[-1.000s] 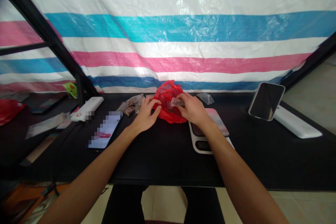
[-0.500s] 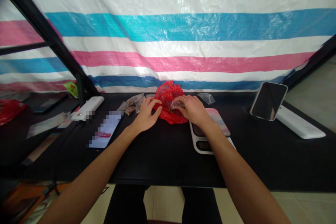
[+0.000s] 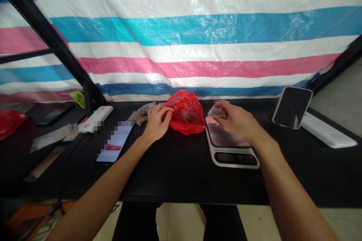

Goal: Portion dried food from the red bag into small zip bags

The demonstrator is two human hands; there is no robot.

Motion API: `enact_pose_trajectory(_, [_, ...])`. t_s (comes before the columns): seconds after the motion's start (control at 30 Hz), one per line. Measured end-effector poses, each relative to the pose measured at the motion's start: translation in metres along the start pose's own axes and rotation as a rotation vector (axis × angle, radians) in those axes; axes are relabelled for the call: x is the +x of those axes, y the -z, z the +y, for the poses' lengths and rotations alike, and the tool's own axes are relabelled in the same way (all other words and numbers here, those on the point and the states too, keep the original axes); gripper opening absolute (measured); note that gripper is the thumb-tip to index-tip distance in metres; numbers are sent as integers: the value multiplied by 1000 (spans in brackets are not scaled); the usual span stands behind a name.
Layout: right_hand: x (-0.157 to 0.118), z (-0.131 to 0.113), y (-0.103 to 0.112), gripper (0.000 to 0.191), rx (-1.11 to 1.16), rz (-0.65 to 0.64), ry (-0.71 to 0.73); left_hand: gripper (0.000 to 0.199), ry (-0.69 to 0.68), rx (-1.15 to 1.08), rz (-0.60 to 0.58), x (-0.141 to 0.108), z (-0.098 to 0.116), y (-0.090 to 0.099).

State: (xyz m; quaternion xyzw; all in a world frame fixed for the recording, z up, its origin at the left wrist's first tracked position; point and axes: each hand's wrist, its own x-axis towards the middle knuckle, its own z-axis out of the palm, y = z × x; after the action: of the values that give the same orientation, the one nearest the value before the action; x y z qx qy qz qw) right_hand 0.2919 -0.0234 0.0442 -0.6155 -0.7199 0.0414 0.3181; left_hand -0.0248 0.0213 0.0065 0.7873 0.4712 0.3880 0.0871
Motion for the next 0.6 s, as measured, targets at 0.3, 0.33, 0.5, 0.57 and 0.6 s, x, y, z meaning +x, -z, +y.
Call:
enact_pose_trajectory(0.3, [-31,15,15,61,223,-112,-35,21,3,0,1,-2,3,-3])
enact_pose_trajectory(0.33, [-31,17,13,55,245,-16,-49,20,-2,3,27,-2,3,-2])
enact_pose_trajectory(0.5, [-35,31,7,41,193,373,-130,21,-40,47,166,-4,5,1])
enact_pose_trajectory(0.57, [-38,34,7,40,198,421,-144,20,-58,30,179,-4,6,1])
enact_pose_trajectory(0.6, [-39,35,7,41,204,433,-149,20,-62,24,178,-4,6,1])
